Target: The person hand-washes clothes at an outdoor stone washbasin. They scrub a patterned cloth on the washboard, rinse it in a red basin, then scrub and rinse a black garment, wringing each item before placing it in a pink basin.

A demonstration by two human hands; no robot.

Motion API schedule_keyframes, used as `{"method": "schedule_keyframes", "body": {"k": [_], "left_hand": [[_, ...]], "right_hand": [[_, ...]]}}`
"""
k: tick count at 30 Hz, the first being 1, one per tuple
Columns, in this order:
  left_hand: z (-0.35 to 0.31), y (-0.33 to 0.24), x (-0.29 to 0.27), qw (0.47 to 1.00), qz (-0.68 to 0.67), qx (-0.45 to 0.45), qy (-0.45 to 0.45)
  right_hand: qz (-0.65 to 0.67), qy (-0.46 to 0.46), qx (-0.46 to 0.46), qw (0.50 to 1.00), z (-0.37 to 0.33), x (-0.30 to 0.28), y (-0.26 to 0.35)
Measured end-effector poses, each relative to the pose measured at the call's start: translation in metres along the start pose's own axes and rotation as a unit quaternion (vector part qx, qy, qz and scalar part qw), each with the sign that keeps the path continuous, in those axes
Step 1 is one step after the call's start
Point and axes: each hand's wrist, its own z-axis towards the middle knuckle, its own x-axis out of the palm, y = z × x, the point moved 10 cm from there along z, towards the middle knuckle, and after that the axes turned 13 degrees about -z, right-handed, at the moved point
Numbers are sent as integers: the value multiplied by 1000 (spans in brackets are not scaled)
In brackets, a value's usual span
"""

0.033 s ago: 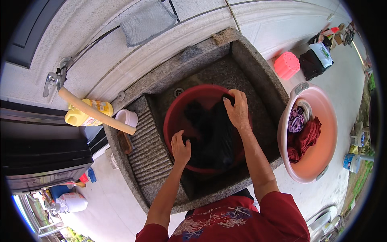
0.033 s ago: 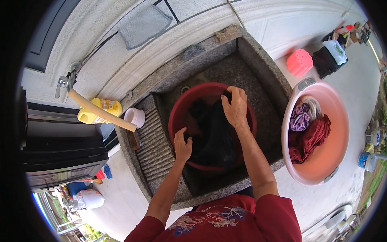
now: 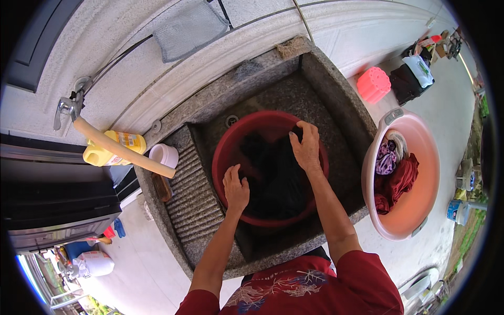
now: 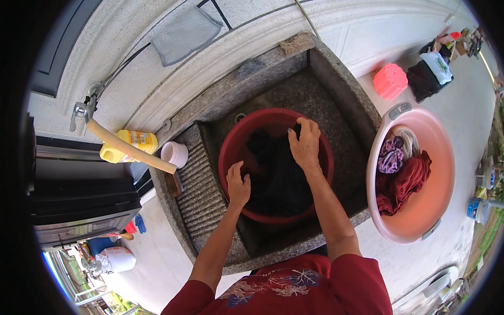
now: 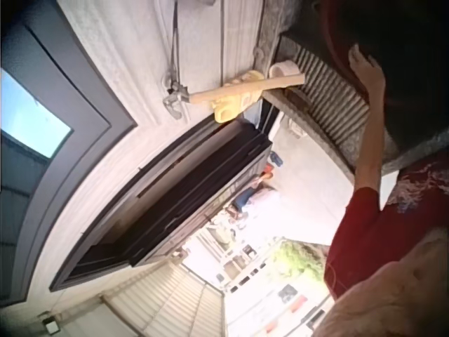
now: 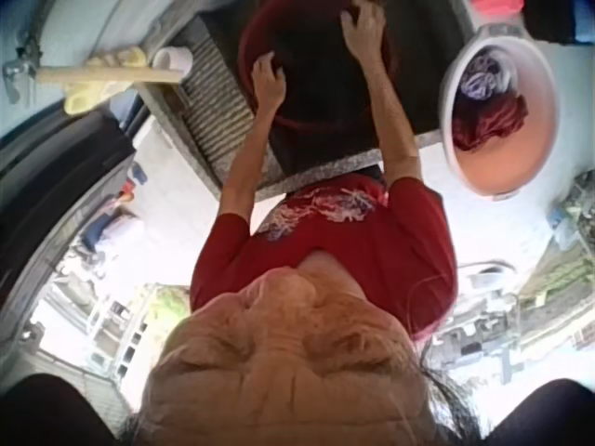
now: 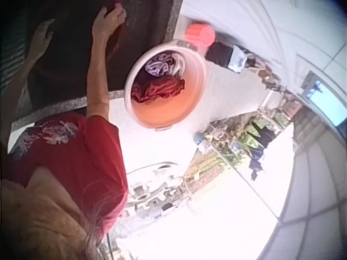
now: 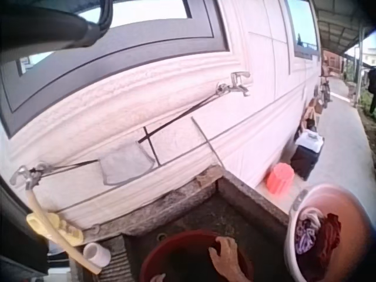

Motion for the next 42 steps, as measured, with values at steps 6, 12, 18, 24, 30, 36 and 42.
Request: {"method": "schedule_keyframes", "body": {"k": [6,12,18,24,30,36,42], "left_hand": [[65,-16,80,965,176,141,134],[49,50,117,957,181,-71,216],[57,102,144,914,300,-65,266],[40,80,116,970,217,-70,81],[-15,87,98,972,-42,-216,87],[-46,64,97,929,-32,-331,161],[-60,88,108,915,11,-320,244]], "right_hand": [[-221,38,-15,974,-59,113,-25],[-202,68,-85,973,-70,148,-42],[-244,175,-69,951,-48,187,-49],[-219,128,-71,965,-41,181,-43],[29,35,165,985,-17,153,-87],[-78,300,152,939,-97,181,-92],[-248,251,16,935,-67,132,-35]]}}
